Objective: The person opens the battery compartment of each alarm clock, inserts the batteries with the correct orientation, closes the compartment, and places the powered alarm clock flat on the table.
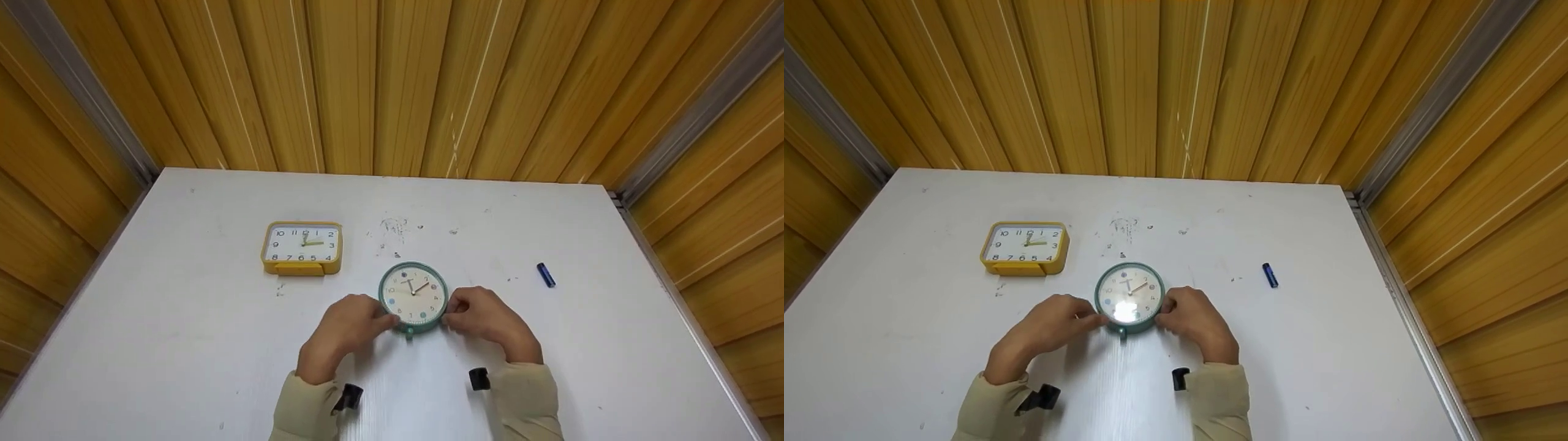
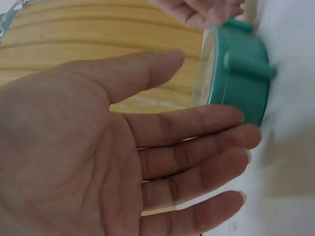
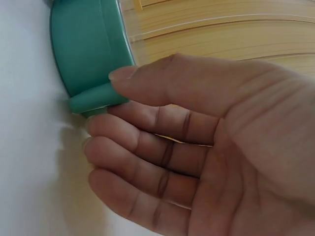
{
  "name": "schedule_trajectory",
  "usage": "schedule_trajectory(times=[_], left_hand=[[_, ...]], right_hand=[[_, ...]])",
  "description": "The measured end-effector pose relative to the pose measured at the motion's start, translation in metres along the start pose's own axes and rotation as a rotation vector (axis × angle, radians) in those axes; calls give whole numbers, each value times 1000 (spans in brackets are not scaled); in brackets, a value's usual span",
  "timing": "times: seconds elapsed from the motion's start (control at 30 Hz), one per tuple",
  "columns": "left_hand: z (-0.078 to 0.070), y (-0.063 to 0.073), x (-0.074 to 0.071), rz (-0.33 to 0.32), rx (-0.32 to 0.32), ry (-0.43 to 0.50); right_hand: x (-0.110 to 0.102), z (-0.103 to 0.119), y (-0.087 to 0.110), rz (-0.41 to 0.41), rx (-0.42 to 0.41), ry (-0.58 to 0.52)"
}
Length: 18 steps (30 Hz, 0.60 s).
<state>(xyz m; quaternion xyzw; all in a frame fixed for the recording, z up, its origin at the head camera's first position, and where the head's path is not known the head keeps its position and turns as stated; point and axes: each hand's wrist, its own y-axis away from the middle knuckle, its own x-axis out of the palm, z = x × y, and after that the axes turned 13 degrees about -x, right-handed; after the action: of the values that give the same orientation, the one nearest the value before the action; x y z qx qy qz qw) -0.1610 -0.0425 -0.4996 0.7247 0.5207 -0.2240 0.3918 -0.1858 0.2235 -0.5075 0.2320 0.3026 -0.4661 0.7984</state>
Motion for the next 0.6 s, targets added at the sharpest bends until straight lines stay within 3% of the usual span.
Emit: schedule_trajectory(times=[0.27,0.6], left_hand=[[24,-15,-7,-160,-93,28],[23,-22,3,-188,-64,45]], right_hand=[[-5,-6,0,1,-42,-52],[-4,-17,-4,-20,-87,-63]])
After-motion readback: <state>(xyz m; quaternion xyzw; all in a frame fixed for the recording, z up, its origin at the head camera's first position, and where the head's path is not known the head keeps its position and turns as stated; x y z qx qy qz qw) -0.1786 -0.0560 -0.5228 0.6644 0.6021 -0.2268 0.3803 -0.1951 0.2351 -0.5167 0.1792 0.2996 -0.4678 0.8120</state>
